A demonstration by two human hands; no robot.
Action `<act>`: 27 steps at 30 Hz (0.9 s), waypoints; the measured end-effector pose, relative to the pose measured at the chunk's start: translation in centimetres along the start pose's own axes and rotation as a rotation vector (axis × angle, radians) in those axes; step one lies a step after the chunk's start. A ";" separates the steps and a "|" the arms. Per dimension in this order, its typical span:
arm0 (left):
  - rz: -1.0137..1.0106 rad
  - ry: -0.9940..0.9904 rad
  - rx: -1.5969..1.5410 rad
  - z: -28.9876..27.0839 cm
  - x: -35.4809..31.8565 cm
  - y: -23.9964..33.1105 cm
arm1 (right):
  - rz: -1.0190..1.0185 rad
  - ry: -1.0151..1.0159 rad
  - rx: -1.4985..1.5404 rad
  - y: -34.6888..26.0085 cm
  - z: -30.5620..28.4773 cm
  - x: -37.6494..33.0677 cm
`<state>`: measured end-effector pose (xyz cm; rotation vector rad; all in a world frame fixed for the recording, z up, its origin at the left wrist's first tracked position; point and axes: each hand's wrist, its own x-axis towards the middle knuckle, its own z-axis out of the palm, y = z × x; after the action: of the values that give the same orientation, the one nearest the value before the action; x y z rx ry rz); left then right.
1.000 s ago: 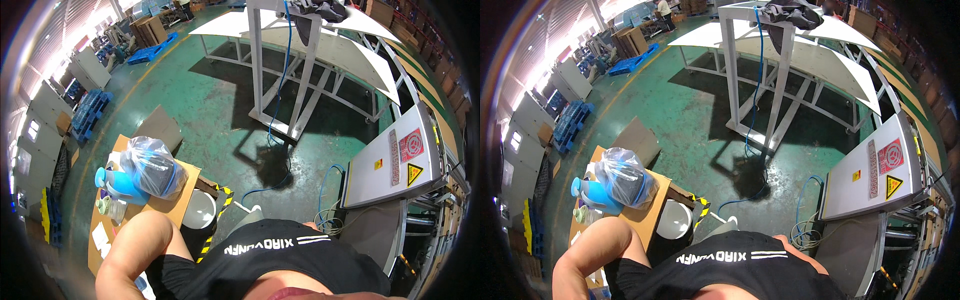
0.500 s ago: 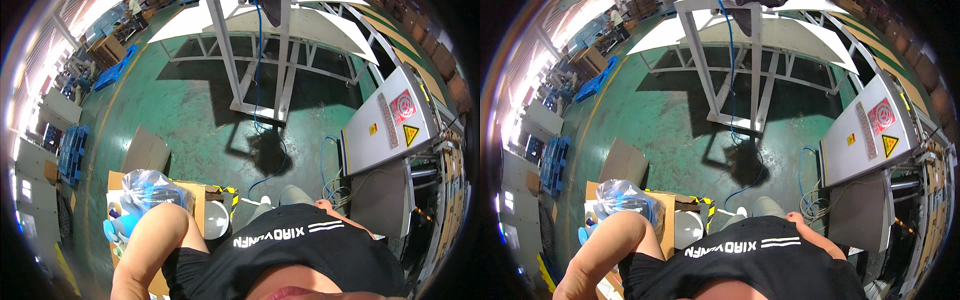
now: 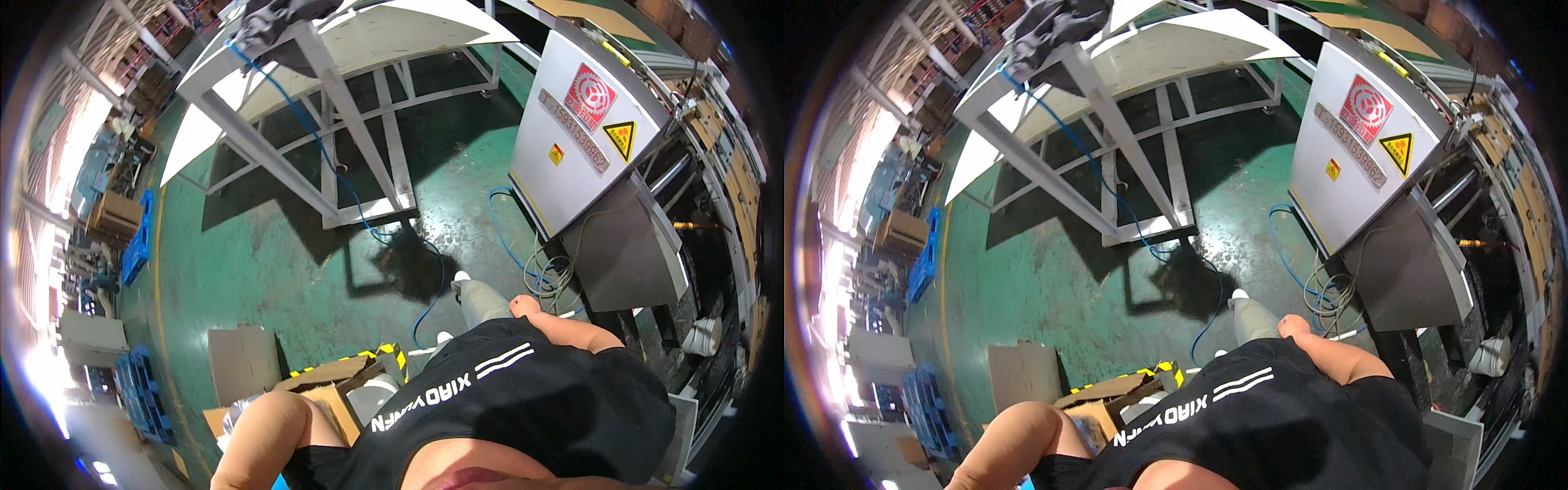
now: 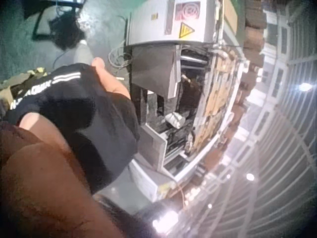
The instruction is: The person uses a utility knife to cut large sheets of cardboard on a metal workbench. They align the cardboard, score the material along pre-marked lines, and separate the pieces. The person handles the cardboard with both hands to ensure straight cuts and moves the cut sections aside.
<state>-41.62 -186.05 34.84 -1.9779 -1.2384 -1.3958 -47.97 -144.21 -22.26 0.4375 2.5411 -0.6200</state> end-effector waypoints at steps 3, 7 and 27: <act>-0.015 0.009 -0.039 -1.4 -0.4 -5.4 | 0.094 -0.093 -0.015 -0.4 0.0 3.7; -0.024 0.047 -0.086 -3.6 -1.2 -13.9 | 0.044 -0.298 -0.085 1.0 0.6 11.4; -2.068 -0.585 0.317 -2.2 -37.9 -57.7 | 0.075 -0.288 0.433 -4.6 -10.5 39.4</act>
<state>-95.21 -173.99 -7.01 -0.1992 -3.7550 -0.7480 -86.57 -135.50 -33.10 0.5425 2.1045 -1.1239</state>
